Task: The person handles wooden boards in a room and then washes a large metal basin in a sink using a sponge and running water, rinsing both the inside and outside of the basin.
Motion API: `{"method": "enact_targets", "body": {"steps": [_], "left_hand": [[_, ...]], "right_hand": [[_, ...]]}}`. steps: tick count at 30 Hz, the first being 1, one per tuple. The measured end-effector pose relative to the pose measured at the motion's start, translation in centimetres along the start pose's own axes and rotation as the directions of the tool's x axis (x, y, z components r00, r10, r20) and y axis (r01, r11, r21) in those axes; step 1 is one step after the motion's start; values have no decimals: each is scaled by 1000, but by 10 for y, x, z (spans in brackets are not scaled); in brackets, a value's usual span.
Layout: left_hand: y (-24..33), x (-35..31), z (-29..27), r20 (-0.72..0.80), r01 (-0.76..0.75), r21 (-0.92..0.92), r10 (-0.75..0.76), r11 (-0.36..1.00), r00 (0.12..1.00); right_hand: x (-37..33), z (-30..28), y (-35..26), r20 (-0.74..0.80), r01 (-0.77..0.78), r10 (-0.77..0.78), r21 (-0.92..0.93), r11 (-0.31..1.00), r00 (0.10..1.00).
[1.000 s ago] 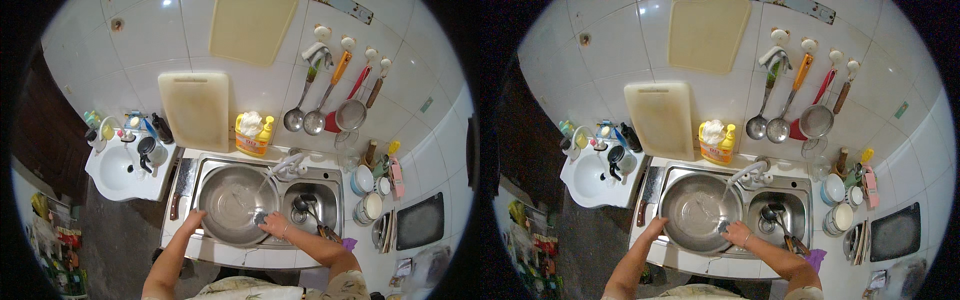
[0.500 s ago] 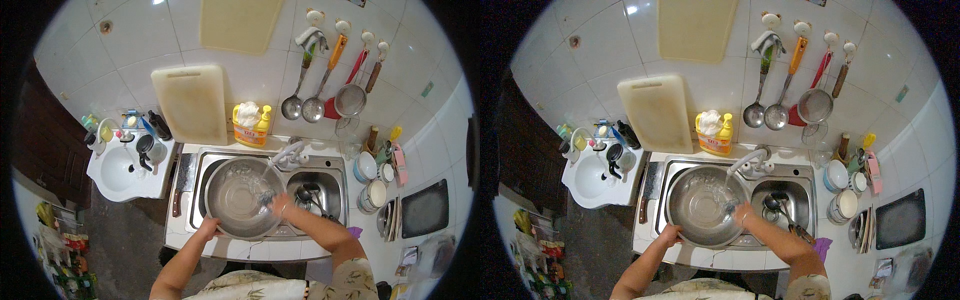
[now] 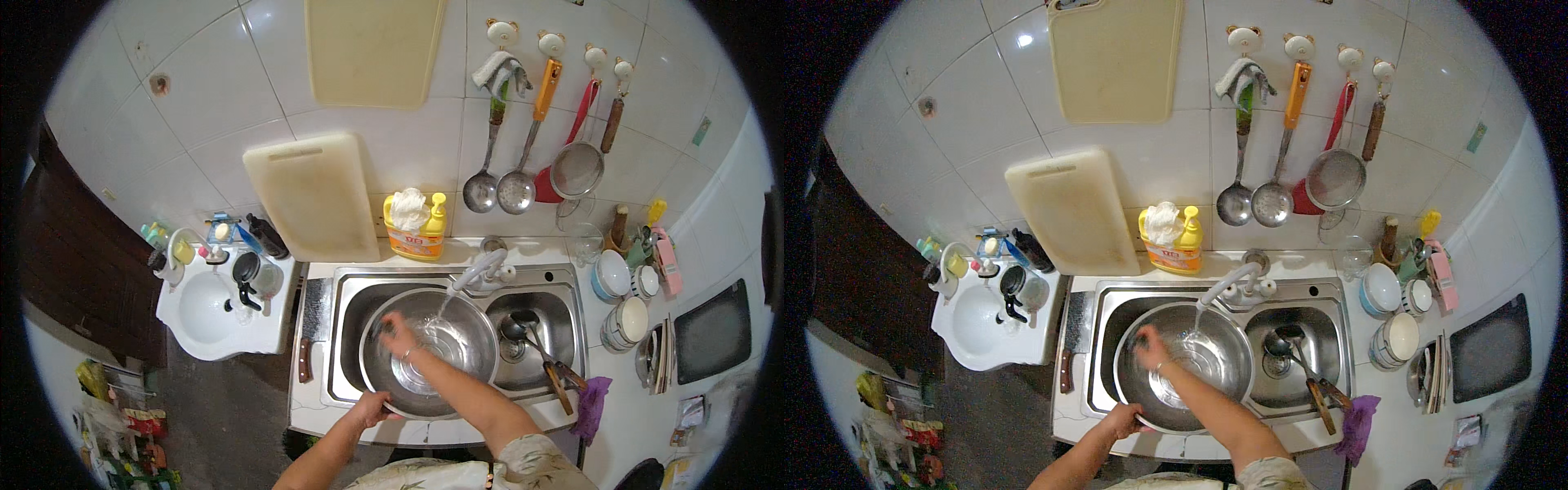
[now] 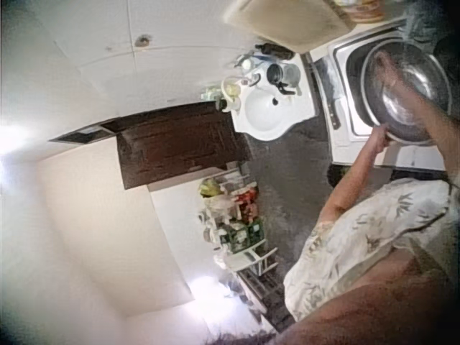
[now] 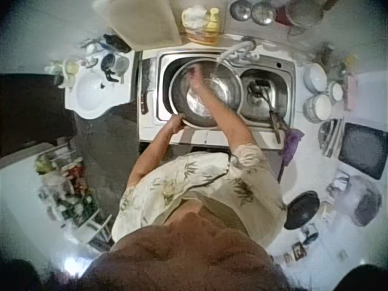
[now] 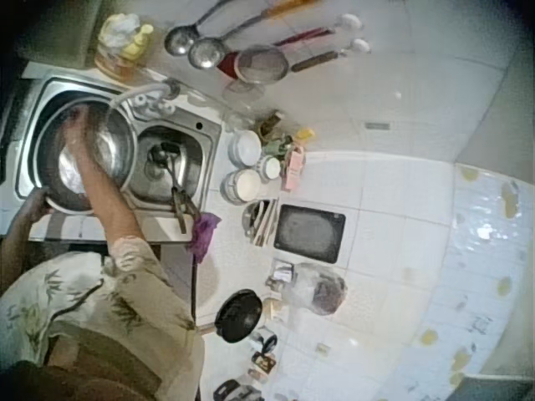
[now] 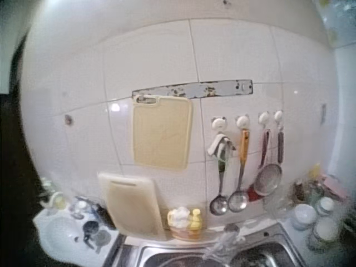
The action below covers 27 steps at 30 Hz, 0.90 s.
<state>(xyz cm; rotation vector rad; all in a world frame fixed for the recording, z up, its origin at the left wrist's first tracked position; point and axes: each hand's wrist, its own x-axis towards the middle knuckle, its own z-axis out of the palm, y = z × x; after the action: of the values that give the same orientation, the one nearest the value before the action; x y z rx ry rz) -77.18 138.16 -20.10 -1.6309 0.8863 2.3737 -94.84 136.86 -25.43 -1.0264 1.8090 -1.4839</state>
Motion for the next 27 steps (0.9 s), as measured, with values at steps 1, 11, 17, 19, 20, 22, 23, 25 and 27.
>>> {"method": "enact_targets", "body": {"steps": [1, 11, 17, 19, 20, 22, 23, 25, 27], "left_hand": [[5, 0, 0, -28, -24, -4, 24, 1000, 999], [21, 12, 1, -81, -261, -12, 260, 965, 962], [21, 3, -18, -97, -236, -14, 234, 972, 967], [27, -13, -10, -165, -295, 59, 300, 954, 939], [24, 4, -30, -126, -326, 44, 329, 944, 936], [23, 16, -31, -205, -490, 36, 486, 871, 849], [21, 20, -29, -243, -565, 33, 555, 825, 796], [27, 20, -18, -292, -611, 95, 608, 786, 738], [26, 22, -22, -238, -722, 261, 767, 641, 595]], "right_hand": [[20, -9, 4, -292, 61, -51, 26, 998, 955], [-20, -63, 37, -200, -686, 659, -287, 669, 726], [9, -79, -24, 21, 186, -249, -726, 662, 968], [20, -102, -26, 274, 350, -231, -839, 416, 934], [22, -117, -24, 387, 418, -157, -842, 342, 909], [13, -129, -11, 480, 486, -94, -834, 262, 872], [-6, -122, -3, 415, 407, -65, -830, 382, 908], [-36, -114, 12, 387, 362, -68, -766, 531, 920], [-49, -110, 7, 172, 75, 32, -579, 812, 985]]}}
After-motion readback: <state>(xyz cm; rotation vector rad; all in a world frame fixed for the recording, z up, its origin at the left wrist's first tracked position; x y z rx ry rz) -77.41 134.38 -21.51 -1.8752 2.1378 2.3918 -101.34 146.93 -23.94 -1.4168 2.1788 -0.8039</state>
